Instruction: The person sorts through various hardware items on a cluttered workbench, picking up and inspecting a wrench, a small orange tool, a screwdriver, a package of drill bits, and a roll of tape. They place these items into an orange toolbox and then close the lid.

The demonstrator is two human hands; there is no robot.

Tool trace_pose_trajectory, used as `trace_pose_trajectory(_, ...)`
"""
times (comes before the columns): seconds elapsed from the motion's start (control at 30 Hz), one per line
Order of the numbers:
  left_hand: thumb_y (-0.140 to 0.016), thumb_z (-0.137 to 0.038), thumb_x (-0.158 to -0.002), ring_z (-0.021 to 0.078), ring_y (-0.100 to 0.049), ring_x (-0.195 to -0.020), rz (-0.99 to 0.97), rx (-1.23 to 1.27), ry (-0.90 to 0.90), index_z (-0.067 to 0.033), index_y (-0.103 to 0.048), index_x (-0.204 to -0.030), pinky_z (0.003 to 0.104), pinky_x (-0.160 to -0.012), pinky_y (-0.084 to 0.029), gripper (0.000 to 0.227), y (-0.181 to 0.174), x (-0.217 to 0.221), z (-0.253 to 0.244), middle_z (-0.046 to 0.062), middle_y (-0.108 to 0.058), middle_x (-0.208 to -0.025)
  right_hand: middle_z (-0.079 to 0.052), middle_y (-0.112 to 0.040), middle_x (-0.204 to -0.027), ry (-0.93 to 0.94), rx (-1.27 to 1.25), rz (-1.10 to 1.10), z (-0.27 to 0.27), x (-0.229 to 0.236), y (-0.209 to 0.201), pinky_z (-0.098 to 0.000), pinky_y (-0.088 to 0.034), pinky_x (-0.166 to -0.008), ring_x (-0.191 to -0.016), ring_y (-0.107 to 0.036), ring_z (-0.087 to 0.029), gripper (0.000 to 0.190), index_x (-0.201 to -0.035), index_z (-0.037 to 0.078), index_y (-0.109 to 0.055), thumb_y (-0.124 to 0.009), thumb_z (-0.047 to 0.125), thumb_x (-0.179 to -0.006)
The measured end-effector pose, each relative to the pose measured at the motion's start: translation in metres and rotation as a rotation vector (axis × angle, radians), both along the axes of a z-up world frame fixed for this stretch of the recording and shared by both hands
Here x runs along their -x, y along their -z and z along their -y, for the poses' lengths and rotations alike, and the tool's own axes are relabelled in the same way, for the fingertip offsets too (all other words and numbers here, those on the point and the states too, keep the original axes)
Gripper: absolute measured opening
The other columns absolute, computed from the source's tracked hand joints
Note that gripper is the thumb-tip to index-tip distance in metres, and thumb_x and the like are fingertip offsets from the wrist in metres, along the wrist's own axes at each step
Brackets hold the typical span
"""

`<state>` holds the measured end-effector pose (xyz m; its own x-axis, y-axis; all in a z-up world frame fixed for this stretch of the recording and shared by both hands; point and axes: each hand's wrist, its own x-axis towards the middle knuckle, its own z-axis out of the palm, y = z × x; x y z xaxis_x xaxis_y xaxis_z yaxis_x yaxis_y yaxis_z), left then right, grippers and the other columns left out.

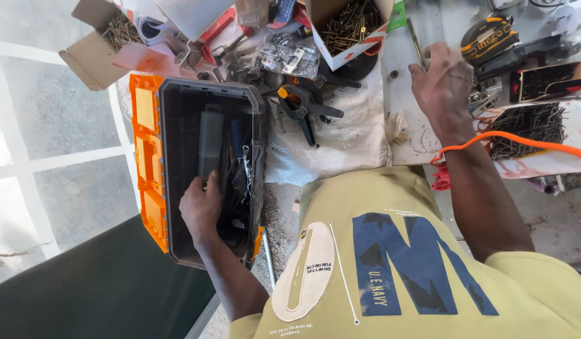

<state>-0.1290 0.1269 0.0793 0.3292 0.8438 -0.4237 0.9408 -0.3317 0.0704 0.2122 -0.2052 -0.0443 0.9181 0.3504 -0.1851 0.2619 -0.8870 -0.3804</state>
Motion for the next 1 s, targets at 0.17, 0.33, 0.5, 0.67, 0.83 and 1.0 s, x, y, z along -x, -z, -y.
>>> trace_pose_trajectory(0.17,-0.045,-0.064,-0.098,0.0388,-0.067,-0.110,-0.110,0.127,-0.003,-0.0151,-0.071,-0.123,0.052,-0.090,-0.050,0.061,-0.008,-0.013,0.005,0.014,-0.076,-0.112,-0.018,-0.069,-0.099,0.009,0.300,-0.159,-0.001,-0.034,0.036,-0.0408,-0.055,-0.076,-0.086,-0.066,-0.028,0.043,-0.117,0.001,-0.065,-0.067,0.044,-0.110)
trace_pose_trajectory(0.33,-0.043,-0.071,-0.093,0.0321,-0.064,-0.121,0.045,0.065,0.033,-0.0189,-0.062,-0.139,0.050,-0.102,-0.044,0.072,-0.014,-0.021,0.015,0.006,-0.074,-0.124,-0.022,-0.074,-0.086,0.007,0.327,-0.196,-0.011,-0.036,0.022,-0.0502,-0.060,-0.059,-0.086,-0.071,-0.039,0.039,-0.095,0.004,-0.077,-0.065,0.040,-0.101)
trace_pose_trajectory(0.5,-0.068,-0.041,-0.098,0.0188,-0.073,-0.090,0.590,-0.199,0.167,-0.0112,-0.074,-0.112,0.036,-0.077,-0.055,0.034,-0.021,-0.040,0.049,0.003,-0.078,-0.100,-0.006,-0.069,-0.075,0.283,-0.332,-0.624,-0.009,-0.006,-0.038,-0.0223,-0.043,-0.045,-0.056,-0.055,-0.009,0.011,-0.098,0.009,-0.070,-0.065,0.019,-0.097)
trace_pose_trajectory(0.67,-0.082,-0.031,-0.093,0.0160,-0.073,-0.074,0.935,-0.318,0.191,-0.0244,-0.077,-0.091,0.027,-0.071,-0.057,0.008,-0.013,-0.072,0.083,-0.007,-0.074,-0.081,-0.016,-0.067,-0.073,0.077,-1.040,-0.718,0.007,0.038,-0.047,-0.0215,-0.047,-0.041,-0.052,-0.063,-0.014,0.014,-0.097,0.000,-0.063,-0.066,0.014,-0.099)
trace_pose_trajectory(0.83,-0.085,-0.023,-0.088,0.0195,-0.073,-0.071,1.107,0.432,0.263,-0.0095,-0.075,-0.121,0.031,-0.060,-0.059,0.036,0.001,-0.119,0.125,0.014,-0.077,-0.089,-0.020,-0.071,-0.069,-0.149,-1.008,-0.850,-0.014,0.074,-0.082,-0.0234,-0.052,-0.042,-0.053,-0.067,-0.017,0.017,-0.095,-0.006,-0.074,-0.080,-0.007,-0.079)
trace_pose_trajectory(1.0,-0.075,-0.019,-0.096,0.0174,-0.076,-0.074,1.214,0.757,0.116,-0.0055,-0.078,-0.109,0.025,-0.059,-0.063,0.018,0.013,-0.132,0.140,0.013,-0.077,-0.089,-0.012,-0.071,-0.071,-0.257,-0.985,-0.810,-0.034,0.088,-0.097,-0.0252,-0.053,-0.051,-0.065,-0.059,-0.008,0.015,-0.094,0.000,-0.078,-0.084,0.001,-0.081)
